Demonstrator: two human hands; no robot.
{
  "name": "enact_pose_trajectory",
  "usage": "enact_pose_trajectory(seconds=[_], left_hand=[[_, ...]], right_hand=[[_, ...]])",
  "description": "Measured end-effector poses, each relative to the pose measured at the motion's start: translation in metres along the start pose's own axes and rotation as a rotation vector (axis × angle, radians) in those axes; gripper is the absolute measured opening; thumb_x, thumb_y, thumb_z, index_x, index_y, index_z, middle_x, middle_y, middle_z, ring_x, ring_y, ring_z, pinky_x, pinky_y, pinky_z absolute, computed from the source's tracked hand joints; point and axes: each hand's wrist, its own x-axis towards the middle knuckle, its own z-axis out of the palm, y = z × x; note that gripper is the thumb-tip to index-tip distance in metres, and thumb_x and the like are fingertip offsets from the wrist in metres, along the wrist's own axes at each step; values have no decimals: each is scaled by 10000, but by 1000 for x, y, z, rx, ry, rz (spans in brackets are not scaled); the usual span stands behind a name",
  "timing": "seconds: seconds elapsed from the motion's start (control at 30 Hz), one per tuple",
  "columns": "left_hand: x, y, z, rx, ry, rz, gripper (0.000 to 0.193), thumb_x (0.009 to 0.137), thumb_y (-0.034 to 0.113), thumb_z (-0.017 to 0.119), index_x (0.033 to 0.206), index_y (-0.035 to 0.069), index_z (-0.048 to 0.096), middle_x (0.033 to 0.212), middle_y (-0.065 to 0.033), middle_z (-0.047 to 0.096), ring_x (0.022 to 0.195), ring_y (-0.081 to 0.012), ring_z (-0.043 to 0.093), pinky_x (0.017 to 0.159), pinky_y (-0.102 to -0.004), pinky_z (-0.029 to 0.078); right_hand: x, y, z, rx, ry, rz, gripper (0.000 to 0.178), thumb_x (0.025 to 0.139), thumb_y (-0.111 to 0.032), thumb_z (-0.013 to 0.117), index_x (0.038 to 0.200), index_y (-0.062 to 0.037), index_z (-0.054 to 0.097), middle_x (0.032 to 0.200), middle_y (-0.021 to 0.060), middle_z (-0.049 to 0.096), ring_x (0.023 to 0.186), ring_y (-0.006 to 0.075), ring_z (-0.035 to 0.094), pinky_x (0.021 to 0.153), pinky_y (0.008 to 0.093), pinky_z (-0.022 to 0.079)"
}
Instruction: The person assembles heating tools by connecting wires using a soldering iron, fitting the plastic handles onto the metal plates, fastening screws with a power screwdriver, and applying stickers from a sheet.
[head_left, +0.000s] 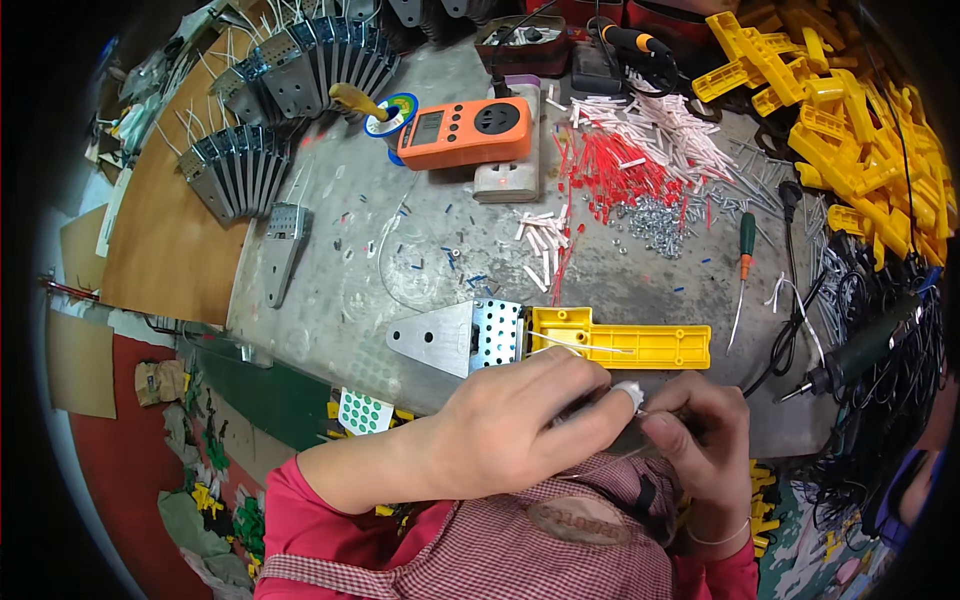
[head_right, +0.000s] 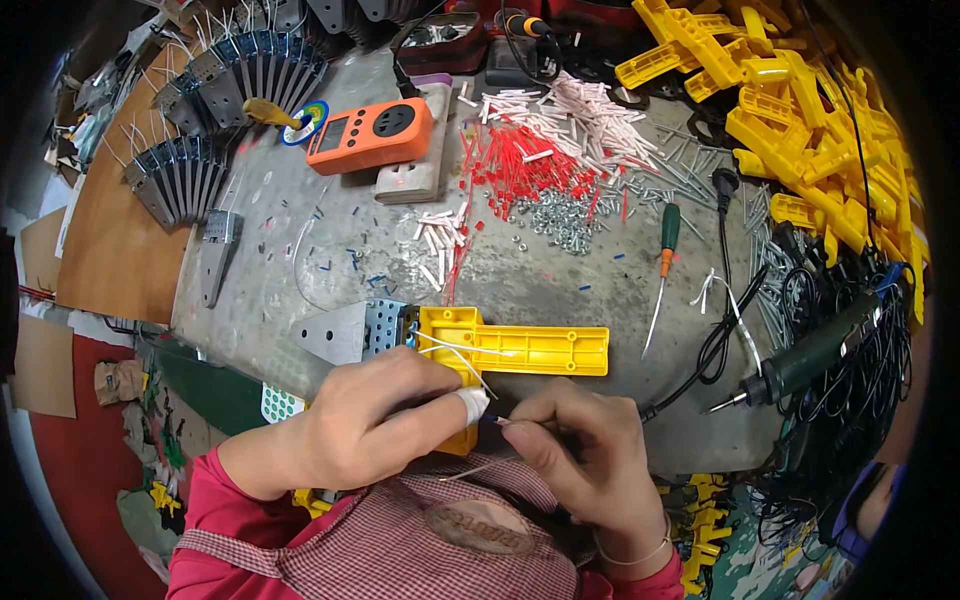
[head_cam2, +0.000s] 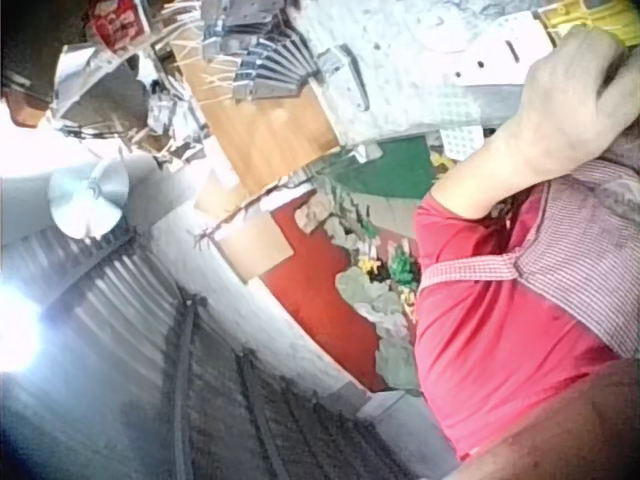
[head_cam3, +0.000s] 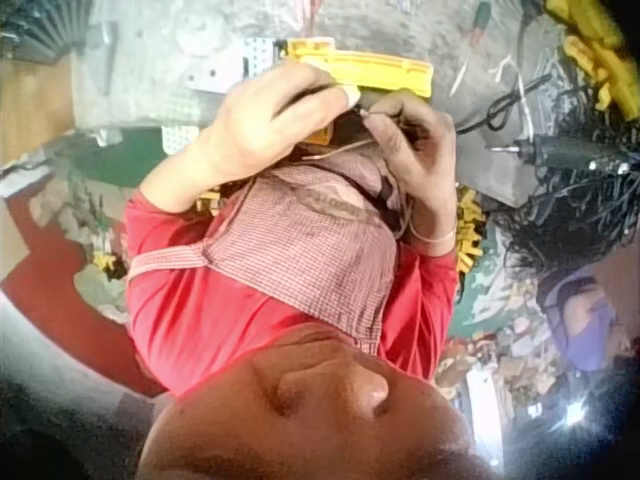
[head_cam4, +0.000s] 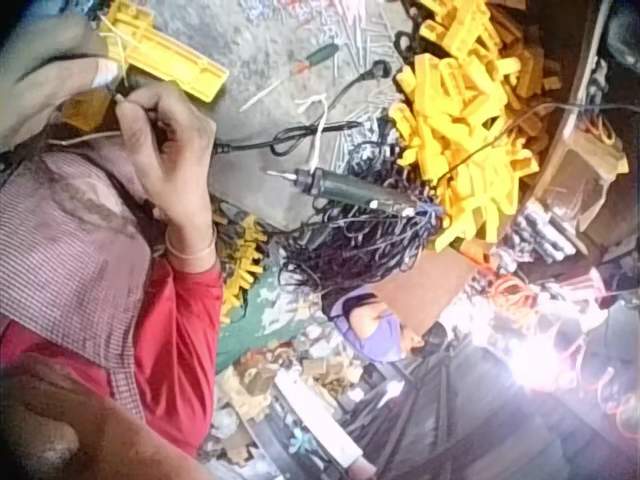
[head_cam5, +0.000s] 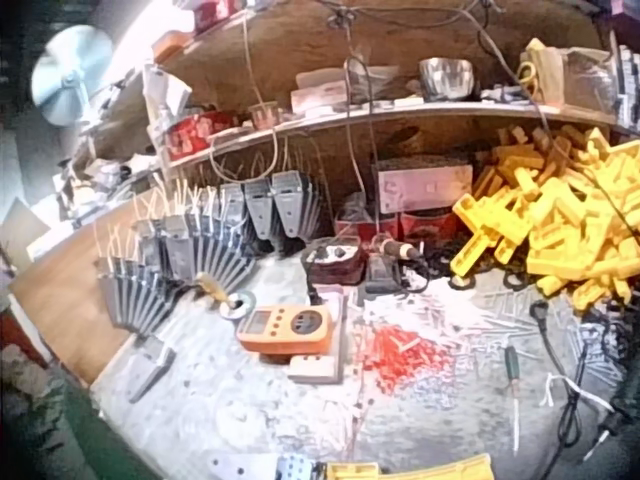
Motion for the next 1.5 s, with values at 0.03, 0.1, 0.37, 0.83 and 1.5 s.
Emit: enact_pose_trajectory(seconds=[0.03,0.1,0.37,0.83,1.5], left_hand=[[-1,-2,1,-43,-12,0,325,702,21,652,1025,-7,622,864,-137,611,686,-252,611,566,-320,511],[-1,-8,1,-88,-26,-3,313,711,-11,633,1021,-2,593,872,-143,611,692,-275,612,576,-339,512],[15,-96,-12,-34,-220,-371,397,691,-99,584,1067,7,514,908,-147,603,880,-312,622,773,-392,493],[29,-101,-16,45,-402,-357,368,733,-55,608,1073,25,494,913,-143,627,866,-297,640,775,-387,508],[20,-32,-10,-1035,205,-754,489,719,8,754,1154,12,531,912,-68,631,876,-145,613,838,-295,481]], right_hand=[[1,1,0,4,-5,0,118,825,-83,690,798,9,621,635,43,573,534,81,488,504,232,372],[2,3,0,-50,-35,-22,132,855,-92,672,804,16,617,673,34,595,576,62,496,525,220,381],[2,7,4,96,200,-15,170,836,-117,717,872,6,605,693,-36,529,621,19,466,541,172,328],[7,3,12,43,346,-20,97,826,-42,699,803,12,621,659,-36,551,577,5,442,511,179,335],[8,-1,9,45,302,-37,65,807,-56,710,810,-4,670,603,-76,484,544,-8,361,481,180,257]])
